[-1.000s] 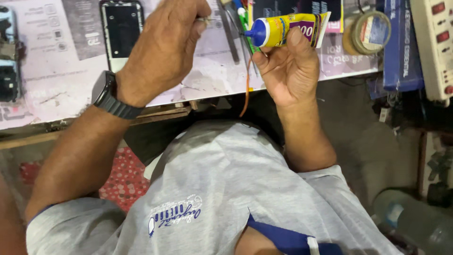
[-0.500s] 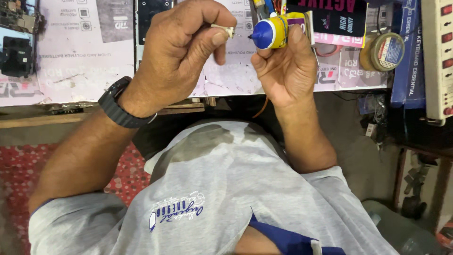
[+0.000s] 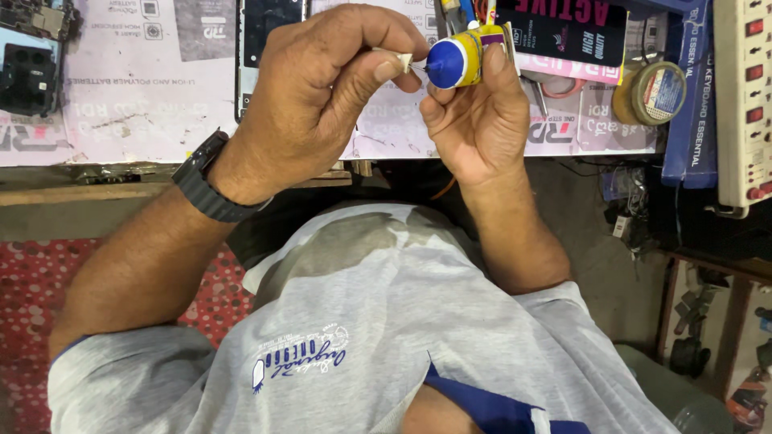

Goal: The person applies adhesive from a tube to the internal frame of a mobile phone and then presses a new screen panel onto the body, ensuring alignment with the connector cables.

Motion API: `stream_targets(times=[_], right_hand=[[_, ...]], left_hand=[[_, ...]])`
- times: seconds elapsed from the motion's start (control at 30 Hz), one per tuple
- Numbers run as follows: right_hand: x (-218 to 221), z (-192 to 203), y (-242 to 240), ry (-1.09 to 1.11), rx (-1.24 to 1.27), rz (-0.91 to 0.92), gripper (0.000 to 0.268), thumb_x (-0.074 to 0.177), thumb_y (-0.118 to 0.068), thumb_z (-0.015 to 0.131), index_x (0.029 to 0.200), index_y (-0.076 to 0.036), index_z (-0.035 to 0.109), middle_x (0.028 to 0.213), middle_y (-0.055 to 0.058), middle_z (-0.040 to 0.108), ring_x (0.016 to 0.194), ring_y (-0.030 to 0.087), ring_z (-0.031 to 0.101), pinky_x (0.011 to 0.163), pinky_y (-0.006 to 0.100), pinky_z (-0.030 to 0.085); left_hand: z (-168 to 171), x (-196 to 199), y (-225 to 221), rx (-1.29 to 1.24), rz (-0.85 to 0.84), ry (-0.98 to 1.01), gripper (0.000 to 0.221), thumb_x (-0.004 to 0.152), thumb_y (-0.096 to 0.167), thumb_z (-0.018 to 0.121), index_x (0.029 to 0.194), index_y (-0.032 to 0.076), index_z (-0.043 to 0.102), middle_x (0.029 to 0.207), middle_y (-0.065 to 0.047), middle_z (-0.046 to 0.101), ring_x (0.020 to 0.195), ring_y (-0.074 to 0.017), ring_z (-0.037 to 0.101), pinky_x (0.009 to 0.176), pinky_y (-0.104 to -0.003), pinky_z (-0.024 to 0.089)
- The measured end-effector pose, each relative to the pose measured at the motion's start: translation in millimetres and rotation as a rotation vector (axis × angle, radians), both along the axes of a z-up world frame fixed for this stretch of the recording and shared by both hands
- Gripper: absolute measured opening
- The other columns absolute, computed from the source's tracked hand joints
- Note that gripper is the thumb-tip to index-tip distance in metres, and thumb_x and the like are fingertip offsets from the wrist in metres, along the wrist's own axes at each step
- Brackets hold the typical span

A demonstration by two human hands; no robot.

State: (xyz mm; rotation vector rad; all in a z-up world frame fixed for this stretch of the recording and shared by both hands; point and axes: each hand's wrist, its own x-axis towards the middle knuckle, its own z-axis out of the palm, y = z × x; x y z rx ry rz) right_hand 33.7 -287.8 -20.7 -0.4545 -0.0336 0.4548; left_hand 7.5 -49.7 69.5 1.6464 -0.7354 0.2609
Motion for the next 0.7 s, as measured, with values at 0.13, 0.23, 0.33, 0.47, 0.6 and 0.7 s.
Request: stream_targets(times=[0.13,0.23,0.33,0.47,0.6,0.7], right_hand=[[-1.1,-0.8,2.4,0.008,-0.005,-0.004,0.031,0.108,-0.031,0.066,0.121,-0.003,0.067,0.099,0.014,0.075,0.089,0.022,0.075,0.084,0.040,0.064],[-1.5,-0.9,3.3,0.009,-0.011,-0.002,0.032,0.107,-0.031,0.067,0.119,-0.002,0.067,0.098,0.014,0.075,0.088,0.022,0.075,0.085,0.040,0.064],[-0.5,-1.4,5.0,0.003,-0.009,0.002,0.032,0.108,-0.032,0.067,0.116,-0.001,0.067,0.097,0.013,0.075,0.088,0.021,0.075,0.085,0.039,0.064],[-1.1,-1.9,6.7,0.012,-0.007,-0.001,0.032,0.107,-0.031,0.068,0.121,-0.002,0.068,0.097,0.013,0.075,0.087,0.021,0.075,0.084,0.039,0.064],[-1.7,-1.4,8.4,0.008,-0.007,-0.010,0.030,0.106,-0.030,0.069,0.121,-0.004,0.068,0.098,0.013,0.075,0.088,0.021,0.076,0.083,0.039,0.064],[-2.4,-1.6,8.6,0.018,-0.020,-0.017,0.031,0.106,-0.030,0.070,0.121,-0.003,0.068,0.099,0.013,0.076,0.089,0.021,0.076,0.083,0.039,0.064]], left_hand=[[0.2,-1.6,0.6,0.000,0.000,0.007,0.022,0.122,0.018,0.054,0.121,-0.003,0.062,0.114,-0.011,0.071,0.100,-0.0156,0.076,0.089,-0.025,0.063],[-0.9,-1.2,0.2,-0.014,-0.007,-0.002,0.022,0.122,0.018,0.054,0.121,-0.003,0.061,0.115,-0.011,0.071,0.100,-0.0157,0.075,0.089,-0.025,0.063],[-1.7,-1.3,0.9,-0.002,0.003,-0.008,0.022,0.122,0.018,0.054,0.120,-0.003,0.061,0.116,-0.011,0.070,0.100,-0.0157,0.076,0.089,-0.025,0.063],[-3.8,-0.3,1.2,-0.011,0.000,-0.004,0.023,0.122,0.019,0.054,0.119,-0.003,0.061,0.117,-0.011,0.071,0.099,-0.0160,0.076,0.089,-0.025,0.064],[-4.9,0.3,1.1,0.004,0.011,-0.011,0.021,0.121,0.018,0.055,0.122,-0.002,0.062,0.120,-0.011,0.071,0.099,-0.0162,0.076,0.089,-0.026,0.064],[-4.3,-0.1,1.3,0.007,0.015,-0.006,0.020,0.120,0.016,0.055,0.123,-0.002,0.062,0.120,-0.011,0.071,0.099,-0.0162,0.076,0.089,-0.026,0.064]])
